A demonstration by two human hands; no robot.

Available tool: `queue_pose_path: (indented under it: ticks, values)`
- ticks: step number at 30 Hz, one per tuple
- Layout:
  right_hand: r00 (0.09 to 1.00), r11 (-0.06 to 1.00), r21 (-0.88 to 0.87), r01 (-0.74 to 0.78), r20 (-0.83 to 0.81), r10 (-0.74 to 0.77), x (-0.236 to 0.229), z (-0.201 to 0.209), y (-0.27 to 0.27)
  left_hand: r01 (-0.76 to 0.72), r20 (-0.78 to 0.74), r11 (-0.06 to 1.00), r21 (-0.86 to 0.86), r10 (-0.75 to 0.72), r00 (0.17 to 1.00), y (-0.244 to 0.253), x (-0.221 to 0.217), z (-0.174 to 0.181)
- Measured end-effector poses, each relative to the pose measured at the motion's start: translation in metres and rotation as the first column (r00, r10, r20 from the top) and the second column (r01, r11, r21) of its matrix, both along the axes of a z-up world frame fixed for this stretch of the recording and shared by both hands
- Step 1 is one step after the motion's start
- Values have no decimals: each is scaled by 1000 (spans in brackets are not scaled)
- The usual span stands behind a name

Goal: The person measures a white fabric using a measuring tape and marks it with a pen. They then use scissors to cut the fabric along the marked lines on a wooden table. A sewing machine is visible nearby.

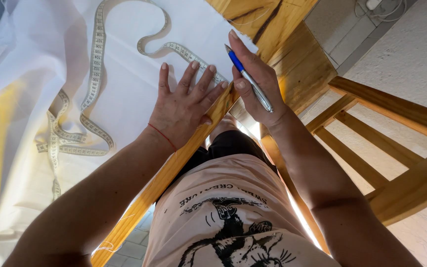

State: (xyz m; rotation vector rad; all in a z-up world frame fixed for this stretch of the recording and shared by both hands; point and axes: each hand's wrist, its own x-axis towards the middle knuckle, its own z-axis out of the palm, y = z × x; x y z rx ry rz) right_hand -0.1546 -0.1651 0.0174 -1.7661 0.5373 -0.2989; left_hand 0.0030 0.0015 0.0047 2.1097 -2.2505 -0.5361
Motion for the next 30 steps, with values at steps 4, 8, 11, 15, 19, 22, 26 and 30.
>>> queue_pose_path:
  ticks: [4,8,11,15,19,22,26,30]
  values:
    - [996,996,9,94,7,-94,5,3,0,-15,-45,1000,15,15,999,0,2,1]
    - [969,941,236,243,-22,-245,9,-4,10,-13,-48,997,81,16,999,-1,1,0]
    - [981,977,106,185,29,-189,10,-11,13,-4,-37,994,111,9,999,-1,1,0]
    - [965,958,-146,247,-52,-256,12,-21,16,-17,-47,1000,20,18,999,1,2,-3]
    - [972,950,-232,208,-57,-227,14,-24,17,-19,-28,1000,8,19,999,2,1,-6]
    - [979,948,-255,188,-34,-203,14,-26,16,-22,-55,1000,14,23,998,3,2,-5]
    - [975,953,-240,186,-78,-210,14,-29,17,-26,-58,1000,-9,25,998,3,2,-5]
    - [970,952,-245,181,-114,-213,15,-31,18,-26,-56,999,-24,24,998,2,3,-3]
